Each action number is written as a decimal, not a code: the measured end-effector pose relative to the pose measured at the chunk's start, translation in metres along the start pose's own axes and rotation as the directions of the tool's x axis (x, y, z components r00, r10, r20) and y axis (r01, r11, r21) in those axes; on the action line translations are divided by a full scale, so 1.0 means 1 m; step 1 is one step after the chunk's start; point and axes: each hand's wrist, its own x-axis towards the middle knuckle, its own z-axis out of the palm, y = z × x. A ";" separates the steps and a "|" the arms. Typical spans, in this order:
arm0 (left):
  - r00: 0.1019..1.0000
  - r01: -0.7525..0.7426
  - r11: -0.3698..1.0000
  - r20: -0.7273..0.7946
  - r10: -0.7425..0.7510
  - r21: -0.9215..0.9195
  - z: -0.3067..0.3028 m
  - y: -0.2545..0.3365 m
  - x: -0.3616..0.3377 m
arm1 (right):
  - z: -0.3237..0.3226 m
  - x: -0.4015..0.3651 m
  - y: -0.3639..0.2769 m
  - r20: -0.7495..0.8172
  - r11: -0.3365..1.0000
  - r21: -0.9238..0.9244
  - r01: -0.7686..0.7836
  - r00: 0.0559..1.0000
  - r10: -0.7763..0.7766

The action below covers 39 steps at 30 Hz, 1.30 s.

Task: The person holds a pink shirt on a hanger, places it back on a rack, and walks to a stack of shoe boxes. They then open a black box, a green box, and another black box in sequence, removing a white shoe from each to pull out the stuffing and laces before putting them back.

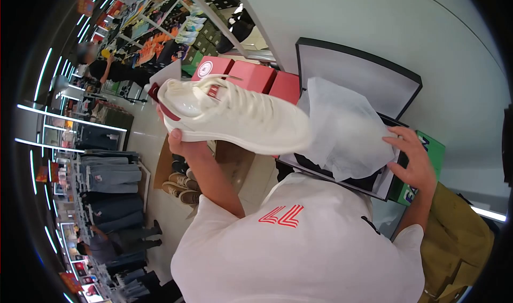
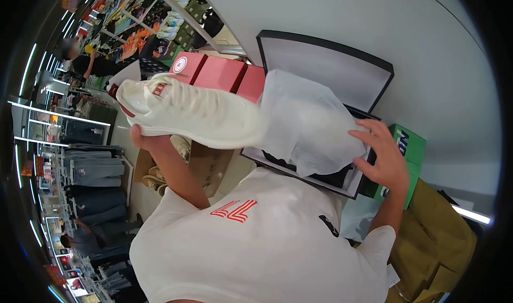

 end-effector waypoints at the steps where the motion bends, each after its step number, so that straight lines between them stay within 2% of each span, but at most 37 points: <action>1: 0.999 -0.031 0.998 -0.028 0.030 -0.061 0.007 -0.006 -0.002 | -0.003 0.011 -0.004 0.008 1.000 -0.001 0.019 1.000 -0.019; 3: 0.996 0.084 0.980 -0.017 -0.089 -0.182 0.028 -0.024 -0.008 | -0.006 0.031 -0.014 -0.168 0.996 -0.009 0.091 0.982 -0.092; 4: 0.965 0.227 0.906 0.207 -0.160 -0.358 0.041 -0.034 -0.011 | -0.003 0.041 -0.023 -0.223 0.986 -0.017 0.167 0.960 -0.167; 5: 0.883 0.394 0.782 0.436 -0.176 -0.483 0.055 -0.045 -0.016 | 0.002 0.051 -0.034 -0.224 0.986 -0.024 0.165 0.960 -0.166; 7: 0.859 0.456 0.836 0.396 -0.324 -0.306 0.081 -0.068 -0.029 | 0.014 0.069 -0.060 -0.362 0.896 0.104 0.431 0.856 -0.370; 9: 0.896 0.416 0.848 0.308 -0.321 -0.327 0.116 -0.092 -0.041 | 0.020 0.084 -0.088 -0.420 0.826 0.121 0.550 0.783 -0.459; 10: 0.857 0.505 0.801 0.293 -0.423 -0.322 0.124 -0.100 -0.046 | 0.024 0.086 -0.098 -0.422 0.837 0.109 0.536 0.788 -0.449; 12: 0.829 0.552 0.758 0.329 -0.453 -0.348 0.132 -0.114 -0.049 | 0.032 0.090 -0.110 -0.373 0.864 0.185 0.468 0.847 -0.379; 13: 0.807 0.584 0.725 0.352 -0.474 -0.364 0.134 -0.121 -0.049 | 0.034 0.089 -0.109 -0.380 0.869 0.175 0.463 0.846 -0.374; 16: 0.770 0.626 0.703 0.412 -0.488 -0.337 0.140 -0.122 -0.053 | 0.044 0.083 -0.103 -0.258 0.898 0.192 0.395 0.904 -0.342; 20: 0.721 0.683 0.659 0.431 -0.542 -0.313 0.150 -0.117 -0.061 | 0.048 0.078 -0.094 -0.289 0.888 0.208 0.410 0.893 -0.345; 22: 0.689 0.717 0.622 0.450 -0.568 -0.313 0.147 -0.122 -0.061 | 0.052 0.075 -0.097 -0.347 0.857 0.427 0.288 0.928 -0.139; 25: 0.704 0.705 0.645 0.396 -0.589 -0.295 0.156 -0.119 -0.063 | 0.058 0.076 -0.095 -0.351 0.852 0.474 0.223 0.935 -0.049; 27: 0.687 0.721 0.633 0.408 -0.601 -0.282 0.155 -0.121 -0.062 | 0.062 0.079 -0.090 -0.380 0.868 0.443 0.226 0.924 -0.047; 29: 0.616 0.782 0.596 0.365 -0.698 -0.180 0.148 -0.130 -0.061 | 0.067 0.082 -0.084 -0.408 0.883 0.410 0.228 0.912 -0.046; 30: 0.597 0.801 0.548 0.386 -0.703 -0.240 0.145 -0.132 -0.060 | 0.070 0.082 -0.081 -0.407 0.874 0.443 0.201 0.914 -0.004; 31: 0.597 0.801 0.548 0.385 -0.703 -0.242 0.144 -0.133 -0.062 | 0.070 0.083 -0.079 -0.404 0.862 0.476 0.174 0.914 0.039; 33: 0.692 0.704 0.710 0.208 -0.691 0.014 0.152 -0.123 -0.065 | 0.069 0.083 -0.077 -0.412 0.890 0.429 0.155 0.911 0.040; 34: 0.709 0.682 0.719 0.121 -0.694 0.133 0.151 -0.119 -0.069 | 0.068 0.083 -0.076 -0.420 0.915 0.380 0.136 0.907 0.040; 35: 0.709 0.683 0.718 0.118 -0.696 0.132 0.149 -0.122 -0.071 | 0.068 0.084 -0.073 -0.417 0.914 0.382 0.135 0.908 0.040; 37: 0.879 0.326 0.871 0.222 -0.423 0.367 0.139 -0.134 -0.077 | 0.068 0.087 -0.065 -0.406 0.985 0.169 0.043 0.913 0.030; 38: 0.885 0.259 0.893 0.279 -0.372 0.369 0.136 -0.134 -0.075 | 0.069 0.088 -0.060 -0.405 0.985 0.169 0.040 0.914 0.032; 39: 0.884 0.261 0.893 0.281 -0.374 0.368 0.135 -0.134 -0.076 | 0.071 0.090 -0.055 -0.408 0.990 0.139 0.039 0.913 0.022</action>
